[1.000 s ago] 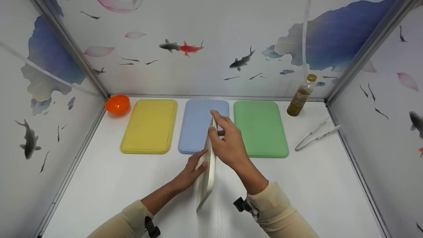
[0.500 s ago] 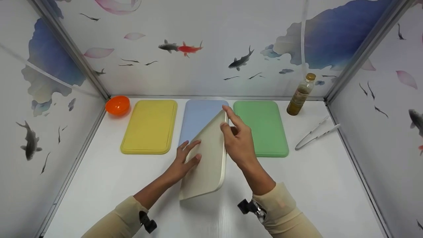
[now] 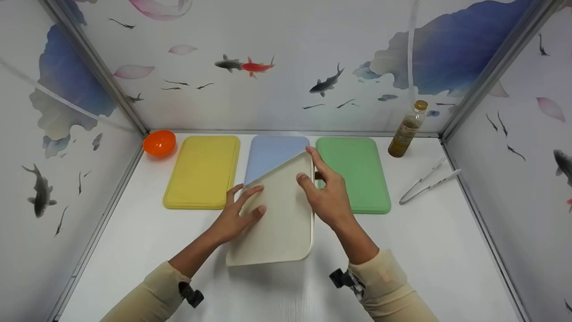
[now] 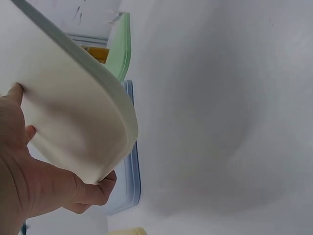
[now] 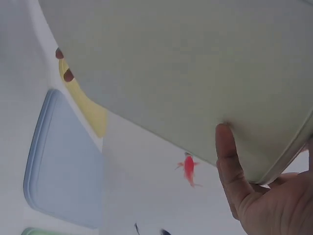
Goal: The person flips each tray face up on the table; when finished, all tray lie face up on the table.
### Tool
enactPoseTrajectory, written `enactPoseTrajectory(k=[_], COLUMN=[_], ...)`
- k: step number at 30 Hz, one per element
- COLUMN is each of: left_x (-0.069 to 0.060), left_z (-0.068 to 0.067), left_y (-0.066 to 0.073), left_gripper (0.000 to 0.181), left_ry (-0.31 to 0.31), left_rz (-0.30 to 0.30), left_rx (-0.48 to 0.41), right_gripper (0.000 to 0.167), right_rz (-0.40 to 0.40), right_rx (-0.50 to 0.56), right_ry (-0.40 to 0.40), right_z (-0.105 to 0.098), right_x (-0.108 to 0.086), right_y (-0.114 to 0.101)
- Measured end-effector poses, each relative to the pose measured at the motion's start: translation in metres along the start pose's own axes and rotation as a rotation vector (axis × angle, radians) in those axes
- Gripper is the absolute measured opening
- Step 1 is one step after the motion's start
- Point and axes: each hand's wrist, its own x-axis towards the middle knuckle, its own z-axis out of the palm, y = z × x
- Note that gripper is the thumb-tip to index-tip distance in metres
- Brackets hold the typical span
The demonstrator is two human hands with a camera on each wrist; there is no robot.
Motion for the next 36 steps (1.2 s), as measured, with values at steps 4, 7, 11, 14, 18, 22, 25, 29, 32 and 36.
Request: enactPoseTrajectory(k=[4,7,11,14,18,22,25,29,32,36], left_x=[0.001,0.001,0.001,0.000,-0.004,-0.008,-0.011,-0.015,-0.018,-0.020], left_z=[-0.010,-0.016,-0.021,-0.022,-0.020,-0.016,-0.012,-0.005,0.001,0.007], left_y=[0.002,0.006,0.011,0.014,0.016,0.018,0.016,0.011,0.005,-0.003], left_gripper=[0.071,0.070,0.071,0.073,0.077,0.073,0.068,0.064,0.064,0.062], left_ry=[0.029,0.045,0.060,0.071,0.072,0.050,0.025,-0.006,-0.020,-0.038], left_rz=[0.011,0.014,0.002,-0.019,-0.048,-0.074,-0.097,-0.134,-0.152,-0.162], left_rx=[0.082,0.160,0.270,0.340,0.407,0.455,0.493,0.529,0.534,0.541], right_gripper=[0.075,0.083,0.087,0.083,0.082,0.091,0.093,0.092,0.091,0.082], right_rz=[-0.004,0.009,-0.020,-0.049,-0.011,0.063,0.106,0.148,0.166,0.179], right_rx=[-0.169,-0.244,-0.352,-0.439,-0.531,-0.600,-0.625,-0.624,-0.617,-0.614], right_ry=[-0.048,-0.077,-0.087,-0.080,-0.084,-0.096,-0.116,-0.152,-0.172,-0.189], right_z=[-0.008,-0.016,-0.019,-0.015,-0.006,0.004,0.011,0.020,0.026,0.031], right_x=[0.002,0.003,0.003,0.002,-0.003,-0.008,-0.013,-0.019,-0.022,-0.025], right_y=[0.004,0.007,0.013,0.023,0.040,0.064,0.083,0.105,0.120,0.137])
